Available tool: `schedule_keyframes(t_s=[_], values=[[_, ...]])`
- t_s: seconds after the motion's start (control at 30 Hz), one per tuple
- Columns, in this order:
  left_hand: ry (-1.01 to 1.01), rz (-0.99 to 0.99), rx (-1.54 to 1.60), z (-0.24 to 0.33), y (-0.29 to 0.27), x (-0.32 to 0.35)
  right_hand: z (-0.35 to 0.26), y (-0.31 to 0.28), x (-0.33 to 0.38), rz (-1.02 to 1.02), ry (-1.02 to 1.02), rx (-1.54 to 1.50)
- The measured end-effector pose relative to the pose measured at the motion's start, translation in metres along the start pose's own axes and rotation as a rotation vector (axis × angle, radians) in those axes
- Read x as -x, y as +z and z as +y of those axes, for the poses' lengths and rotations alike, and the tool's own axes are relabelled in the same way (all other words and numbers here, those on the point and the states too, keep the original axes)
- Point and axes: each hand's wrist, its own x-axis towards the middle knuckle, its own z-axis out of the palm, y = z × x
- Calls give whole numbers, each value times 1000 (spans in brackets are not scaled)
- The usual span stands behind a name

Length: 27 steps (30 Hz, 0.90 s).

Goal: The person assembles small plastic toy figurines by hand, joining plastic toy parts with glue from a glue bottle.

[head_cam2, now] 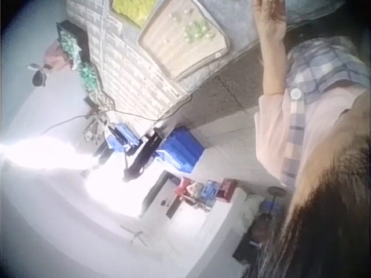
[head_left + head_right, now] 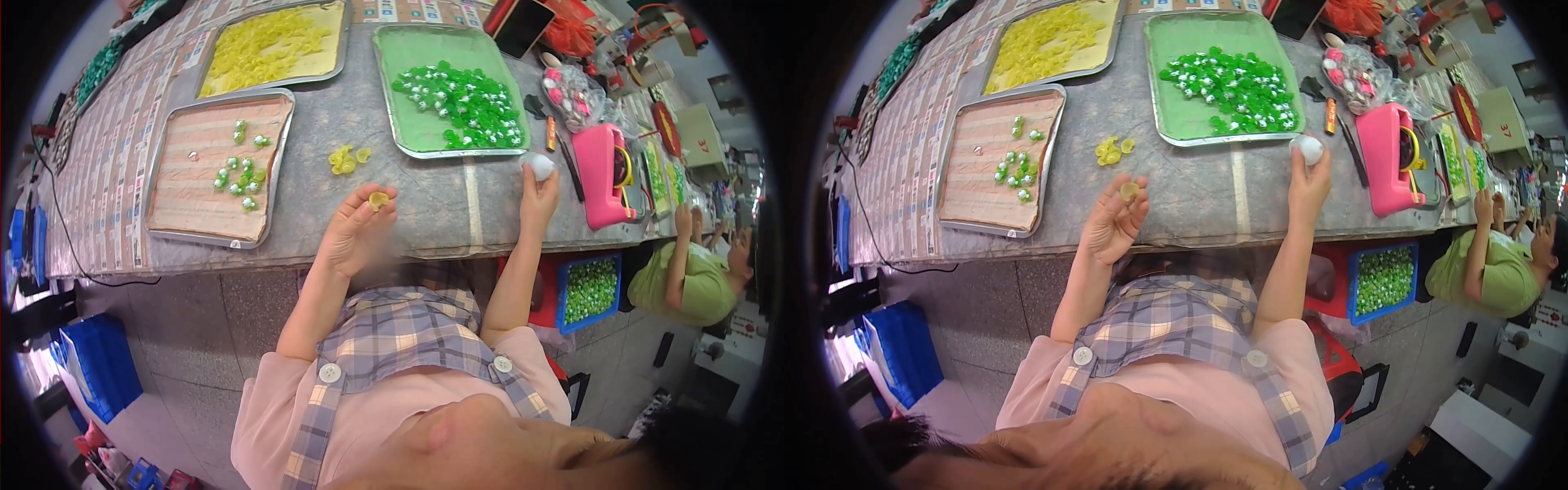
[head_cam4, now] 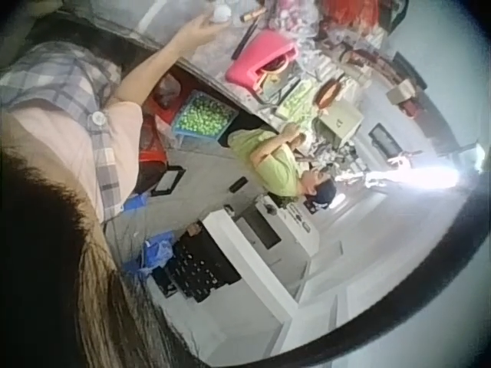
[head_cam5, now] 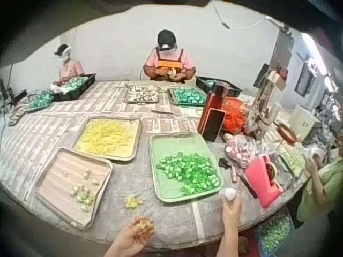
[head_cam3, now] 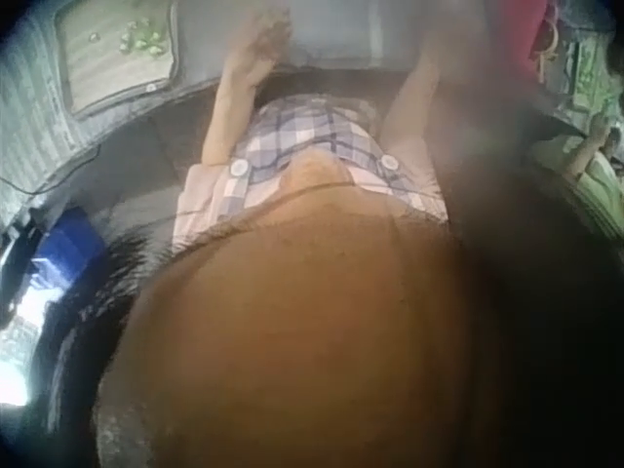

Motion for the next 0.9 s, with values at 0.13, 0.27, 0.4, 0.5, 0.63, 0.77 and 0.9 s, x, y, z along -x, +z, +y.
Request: schedule_keyframes(t_s=[0.13, 0.27, 0.4, 0.5, 0.63, 0.77, 0.9], values=[[-33, -35, 36, 0, 5, 0, -59, 21, 34, -18, 24, -426], [-20, -32, 77, -2, 3, -1, -67, 20, 56, -131, -138, -353], [-23, -38, 83, -2, 2, -1, -93, 29, 64, -134, -117, -490], [-29, -42, 98, -3, 6, 0, -95, 34, 67, -181, -291, -407], [-31, -24, 67, 0, 8, 3, -94, 41, 74, -174, -458, -213], [-52, -44, 45, 1, 4, 3, -98, 44, 78, -252, -477, -151], [-36, -65, 49, 1, 5, 4, -101, 45, 77, -278, -482, -165]])
